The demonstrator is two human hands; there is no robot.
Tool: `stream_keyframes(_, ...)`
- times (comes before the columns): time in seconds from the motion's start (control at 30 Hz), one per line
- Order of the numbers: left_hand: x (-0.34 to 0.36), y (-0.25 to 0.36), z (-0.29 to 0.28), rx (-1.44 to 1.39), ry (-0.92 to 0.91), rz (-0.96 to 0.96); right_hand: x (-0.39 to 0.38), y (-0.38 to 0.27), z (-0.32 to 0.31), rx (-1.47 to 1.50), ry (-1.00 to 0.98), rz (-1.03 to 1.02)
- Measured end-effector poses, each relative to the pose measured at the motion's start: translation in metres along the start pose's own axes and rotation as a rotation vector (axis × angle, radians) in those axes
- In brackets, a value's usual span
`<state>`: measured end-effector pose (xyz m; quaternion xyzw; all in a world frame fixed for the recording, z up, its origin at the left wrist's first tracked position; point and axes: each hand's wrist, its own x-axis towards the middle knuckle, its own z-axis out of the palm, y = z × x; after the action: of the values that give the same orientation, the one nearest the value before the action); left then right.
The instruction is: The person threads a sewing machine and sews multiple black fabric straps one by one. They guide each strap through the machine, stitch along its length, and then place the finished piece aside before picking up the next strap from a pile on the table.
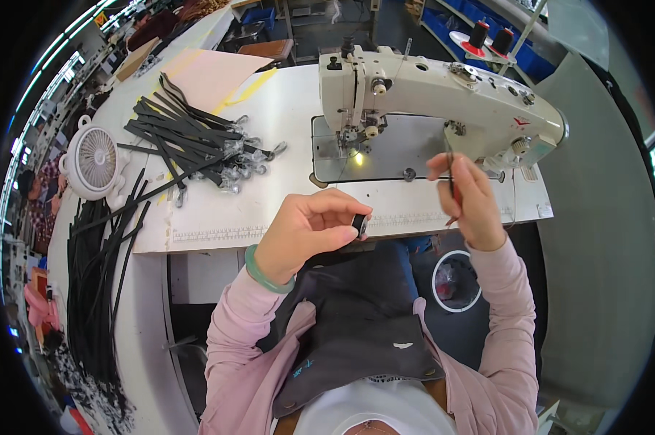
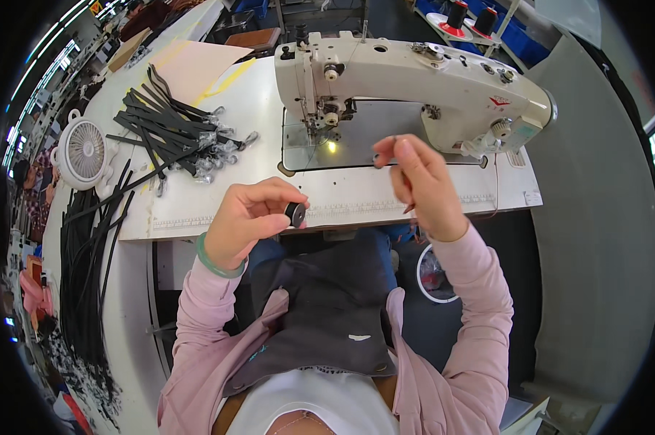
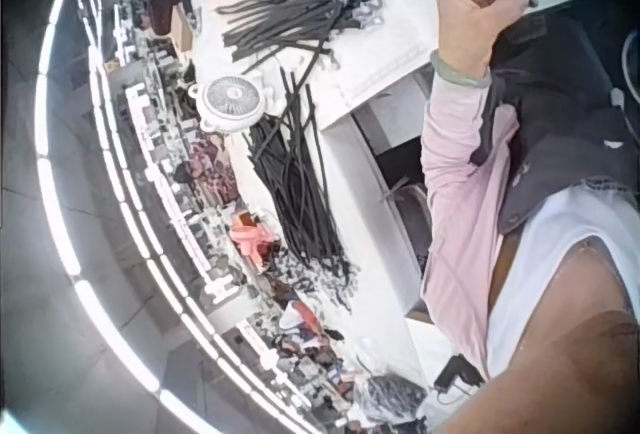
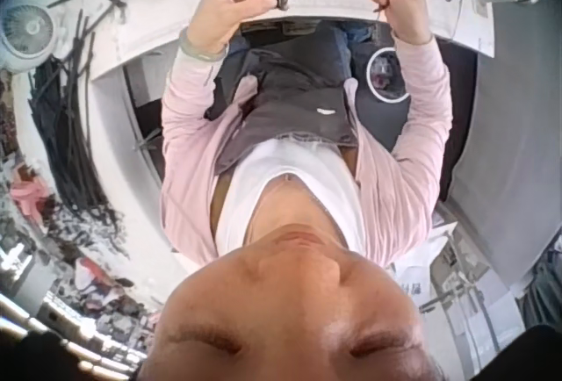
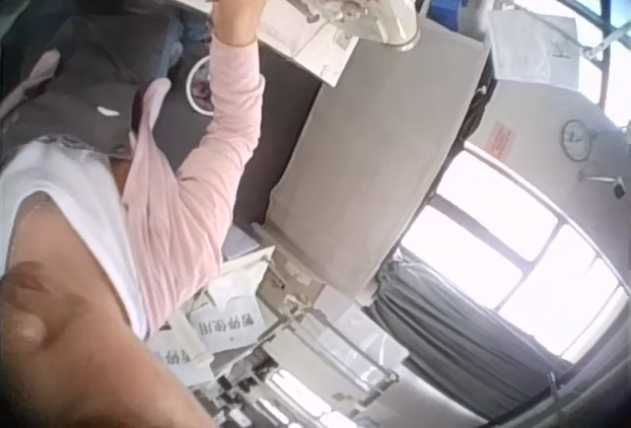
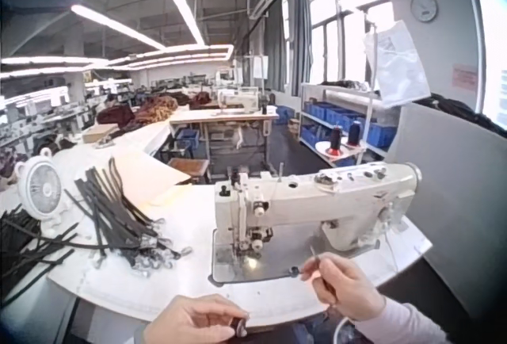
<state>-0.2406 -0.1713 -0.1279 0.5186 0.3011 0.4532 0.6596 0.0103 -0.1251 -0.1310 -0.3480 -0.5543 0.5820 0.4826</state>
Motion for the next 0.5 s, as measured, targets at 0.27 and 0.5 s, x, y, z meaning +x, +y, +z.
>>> stream_keyframes(0.27, 0.053, -0.042, 0.017, -0.164, -0.161, -0.134, -0.030, 0.015, -0.012, 0.054, -0.175, 0.398)
stream_keyframes(0.5, 0.072, -0.073, 0.047, -0.430, -0.283, -0.283, -0.072, -0.006, -0.041, -1.199, 0.016, -0.224)
